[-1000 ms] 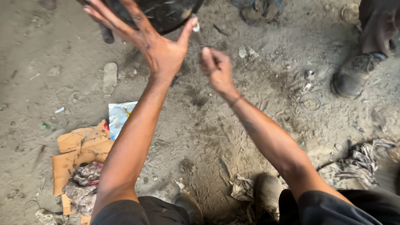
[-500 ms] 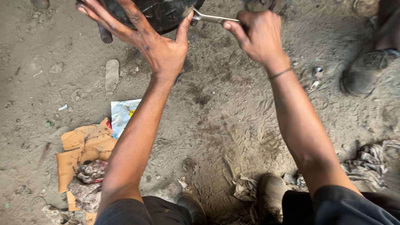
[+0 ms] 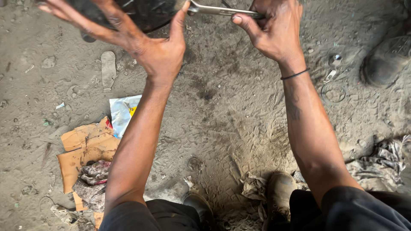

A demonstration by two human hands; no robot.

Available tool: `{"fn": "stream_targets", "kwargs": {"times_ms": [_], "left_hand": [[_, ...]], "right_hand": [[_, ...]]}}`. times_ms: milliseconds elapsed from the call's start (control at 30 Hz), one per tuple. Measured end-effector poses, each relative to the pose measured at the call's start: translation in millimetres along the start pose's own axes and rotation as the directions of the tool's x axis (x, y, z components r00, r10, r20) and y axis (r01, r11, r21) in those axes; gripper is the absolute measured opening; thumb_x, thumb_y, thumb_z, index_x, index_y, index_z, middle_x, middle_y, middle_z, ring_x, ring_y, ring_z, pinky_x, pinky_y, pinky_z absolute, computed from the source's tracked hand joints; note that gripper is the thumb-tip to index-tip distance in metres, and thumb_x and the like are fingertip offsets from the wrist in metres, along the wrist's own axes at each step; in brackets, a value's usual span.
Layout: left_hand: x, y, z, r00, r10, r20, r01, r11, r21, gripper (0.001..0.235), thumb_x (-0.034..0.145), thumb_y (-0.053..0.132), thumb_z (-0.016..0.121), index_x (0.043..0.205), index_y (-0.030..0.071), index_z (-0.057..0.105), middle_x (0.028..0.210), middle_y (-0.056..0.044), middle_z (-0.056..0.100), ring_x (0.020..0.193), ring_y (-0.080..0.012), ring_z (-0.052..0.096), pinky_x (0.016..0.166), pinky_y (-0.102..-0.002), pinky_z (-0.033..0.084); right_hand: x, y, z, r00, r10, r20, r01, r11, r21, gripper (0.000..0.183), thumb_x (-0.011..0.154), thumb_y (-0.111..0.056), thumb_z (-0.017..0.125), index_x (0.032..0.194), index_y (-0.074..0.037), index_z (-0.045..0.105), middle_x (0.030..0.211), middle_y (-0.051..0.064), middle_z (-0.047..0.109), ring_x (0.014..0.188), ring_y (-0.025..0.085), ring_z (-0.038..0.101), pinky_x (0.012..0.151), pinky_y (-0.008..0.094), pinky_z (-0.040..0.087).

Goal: The person uses a wrench to tighten bolts on a vehicle wheel hub assembly. They rotate the hub to access different bolts and continue tightening them while sitting on the ground.

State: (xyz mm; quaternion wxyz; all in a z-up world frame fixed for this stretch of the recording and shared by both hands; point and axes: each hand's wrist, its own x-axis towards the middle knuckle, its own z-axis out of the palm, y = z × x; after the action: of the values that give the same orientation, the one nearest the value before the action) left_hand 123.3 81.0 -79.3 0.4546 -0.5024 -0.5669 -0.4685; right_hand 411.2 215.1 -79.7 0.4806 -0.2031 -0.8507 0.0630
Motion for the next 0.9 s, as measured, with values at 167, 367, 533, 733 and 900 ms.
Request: {"fn": "stream_targets", "kwargs": {"times_ms": [167, 367, 533, 733, 900], "left_hand": [[-20, -16, 4, 0.989, -0.067, 0.131, 0.072, 0.997, -0.030, 0.135, 0.088, 0.049, 0.087, 0.164, 0.044, -0.024, 0.172, -0.003, -0.021, 0.158, -0.0371, -0.017, 0.123, -0.070, 0.013], [-49, -40, 13, 0.988, -0.084, 0.128, 0.099, 0.988, -0.122, 0.133, 0.096, 0.045, 0.095, 0.165, 0.042, -0.018, 0.172, -0.005, -0.010, 0.157, -0.0355, 0.005, 0.126, -0.070, 0.023], [-47, -42, 16, 0.990, -0.080, 0.113, 0.095, 0.986, -0.136, 0.134, 0.093, 0.045, 0.096, 0.164, 0.043, -0.017, 0.174, -0.007, -0.015, 0.158, -0.0359, 0.001, 0.126, -0.067, 0.022], [-46, -37, 19, 0.997, -0.047, 0.061, 0.054, 0.992, -0.114, 0.134, 0.096, 0.048, 0.100, 0.163, 0.044, -0.017, 0.170, -0.006, -0.015, 0.159, -0.0358, -0.001, 0.127, -0.067, 0.020], [-46, -33, 14, 0.997, -0.041, 0.071, 0.034, 0.996, 0.087, 0.136, 0.093, 0.062, 0.091, 0.165, 0.036, -0.021, 0.171, -0.009, -0.014, 0.157, -0.0406, -0.004, 0.126, -0.077, 0.007]], "right_hand": [[-6, -10, 13, 0.985, 0.174, 0.008, -0.174, 0.978, 0.118, 0.056, 0.102, -0.050, 0.083, 0.071, -0.008, 0.064, 0.058, -0.001, 0.050, 0.051, 0.013, 0.046, 0.052, 0.033, 0.032], [-23, -24, 36, 0.952, 0.307, 0.000, -0.296, 0.917, 0.266, 0.059, 0.105, -0.046, 0.085, 0.072, -0.005, 0.061, 0.057, -0.002, 0.043, 0.054, 0.010, 0.039, 0.052, 0.031, 0.028], [-32, -32, 49, 0.917, 0.397, 0.027, -0.374, 0.836, 0.402, 0.054, 0.107, -0.041, 0.082, 0.074, -0.003, 0.060, 0.061, -0.003, 0.045, 0.057, 0.008, 0.037, 0.052, 0.030, 0.025], [-42, -43, 71, 0.877, 0.479, 0.032, -0.424, 0.744, 0.516, 0.053, 0.102, -0.042, 0.077, 0.067, -0.010, 0.054, 0.057, -0.005, 0.046, 0.051, 0.007, 0.037, 0.048, 0.030, 0.023], [-50, -53, 88, 0.866, 0.499, -0.032, -0.386, 0.707, 0.593, 0.056, 0.103, -0.042, 0.076, 0.065, -0.012, 0.048, 0.058, -0.004, 0.047, 0.051, 0.007, 0.037, 0.048, 0.030, 0.025]]}}
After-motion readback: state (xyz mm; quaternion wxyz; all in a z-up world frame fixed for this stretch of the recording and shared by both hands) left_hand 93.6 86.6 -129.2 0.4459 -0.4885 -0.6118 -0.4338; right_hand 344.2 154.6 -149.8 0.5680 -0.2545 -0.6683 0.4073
